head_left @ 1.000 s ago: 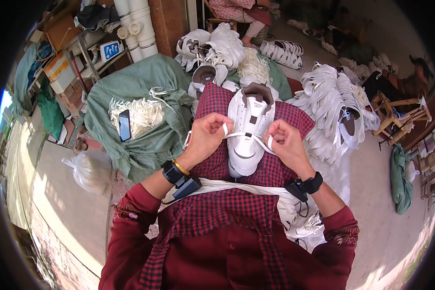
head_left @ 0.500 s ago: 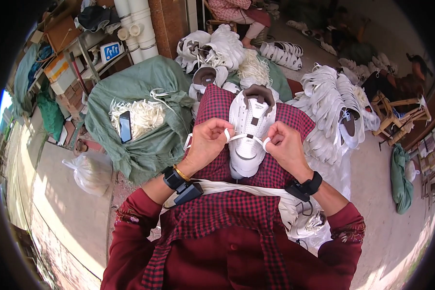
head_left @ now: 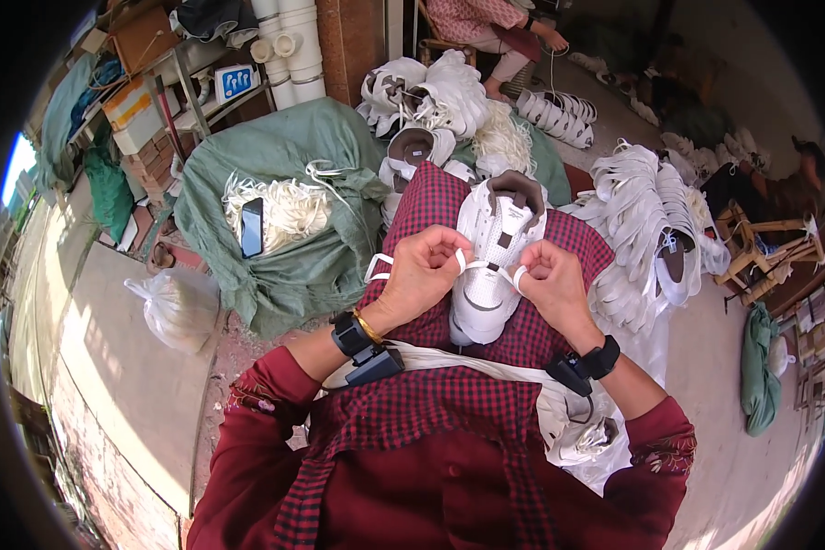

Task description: The recorder inserts laces into the eyelets of a white athletic shoe and then organizes a stack of similar shoes.

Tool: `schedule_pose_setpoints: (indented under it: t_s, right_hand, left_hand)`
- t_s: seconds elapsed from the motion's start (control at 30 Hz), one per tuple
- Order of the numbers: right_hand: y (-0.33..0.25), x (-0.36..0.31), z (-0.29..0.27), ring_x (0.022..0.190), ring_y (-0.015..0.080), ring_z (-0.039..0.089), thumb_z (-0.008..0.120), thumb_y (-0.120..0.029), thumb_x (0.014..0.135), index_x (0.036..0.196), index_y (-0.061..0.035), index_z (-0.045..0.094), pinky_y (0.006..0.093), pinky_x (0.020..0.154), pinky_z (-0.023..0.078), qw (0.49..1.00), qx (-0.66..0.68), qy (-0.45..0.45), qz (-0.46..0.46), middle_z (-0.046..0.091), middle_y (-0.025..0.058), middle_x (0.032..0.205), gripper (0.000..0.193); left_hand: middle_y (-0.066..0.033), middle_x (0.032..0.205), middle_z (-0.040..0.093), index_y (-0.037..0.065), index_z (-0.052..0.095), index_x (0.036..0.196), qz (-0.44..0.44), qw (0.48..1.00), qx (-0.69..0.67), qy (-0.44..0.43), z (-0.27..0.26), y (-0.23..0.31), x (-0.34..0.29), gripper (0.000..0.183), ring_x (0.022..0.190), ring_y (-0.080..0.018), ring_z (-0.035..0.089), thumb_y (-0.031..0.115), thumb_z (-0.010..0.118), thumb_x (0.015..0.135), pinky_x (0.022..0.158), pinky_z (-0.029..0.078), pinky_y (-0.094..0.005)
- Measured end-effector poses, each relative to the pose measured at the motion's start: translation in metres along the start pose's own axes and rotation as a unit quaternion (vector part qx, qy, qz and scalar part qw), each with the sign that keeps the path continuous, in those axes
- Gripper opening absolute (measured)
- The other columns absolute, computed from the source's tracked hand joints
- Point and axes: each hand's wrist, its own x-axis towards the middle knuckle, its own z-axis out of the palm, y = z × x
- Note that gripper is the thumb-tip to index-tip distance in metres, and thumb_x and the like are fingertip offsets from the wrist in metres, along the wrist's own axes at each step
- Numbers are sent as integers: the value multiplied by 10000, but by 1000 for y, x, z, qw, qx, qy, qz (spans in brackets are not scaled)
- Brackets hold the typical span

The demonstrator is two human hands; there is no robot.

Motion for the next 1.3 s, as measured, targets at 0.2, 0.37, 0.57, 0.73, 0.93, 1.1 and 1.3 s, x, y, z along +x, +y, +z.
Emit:
schedule_pose_setpoints:
  t_s: [0.2,0.37,0.57,0.73,0.93,1.1,1.3]
  right_hand:
    - [-4,8,-4,679,60,594,743,-53,826,887,-3,608,233,615,483,998,49,-32,3,630,-9,770,157]
    - [-14,1,-9,707,71,627,729,-36,834,1049,-6,574,227,623,499,998,46,-47,7,662,35,817,266]
    - [-56,0,-19,779,198,651,712,-10,736,1079,-4,644,329,694,523,967,-207,-114,-95,637,86,840,349]
    - [-70,22,-27,1022,334,486,752,-128,703,951,-45,703,440,920,445,791,-463,-173,-360,537,145,1024,266]
    - [-67,34,-29,1032,312,507,765,-213,750,916,-66,724,460,850,447,744,-529,-265,-312,567,119,996,225]
    - [-62,34,-37,1050,308,498,778,-310,781,931,-76,731,477,814,410,753,-501,-300,-304,576,114,997,282]
    - [-58,41,-38,1022,279,503,814,-302,748,874,-100,756,443,800,355,795,-441,-322,-265,594,82,972,246]
  left_hand:
    - [-22,902,641,-11,638,956,70,990,119,0,-1,7,7,85,782,-62,640,-58,631,886,692,530,-211]
    - [-33,809,598,4,640,973,76,983,167,-32,9,11,7,191,679,-62,587,-77,606,804,595,479,-229]
    - [-95,763,563,27,587,1130,137,913,326,-206,-8,44,35,348,680,-237,620,-46,601,791,626,502,-362]
    - [-155,1029,540,3,626,982,333,729,488,-346,-5,71,66,261,996,-355,582,36,661,726,803,525,-455]
    - [-97,926,606,51,703,821,341,658,523,-421,1,67,96,169,976,-304,576,150,734,687,843,475,-446]
    - [-5,853,642,145,726,761,274,626,544,-487,4,66,102,156,1002,-261,560,180,795,626,860,379,-481]
    - [4,872,620,128,715,715,183,591,570,-540,14,82,104,181,1026,-237,526,230,823,612,855,339,-454]
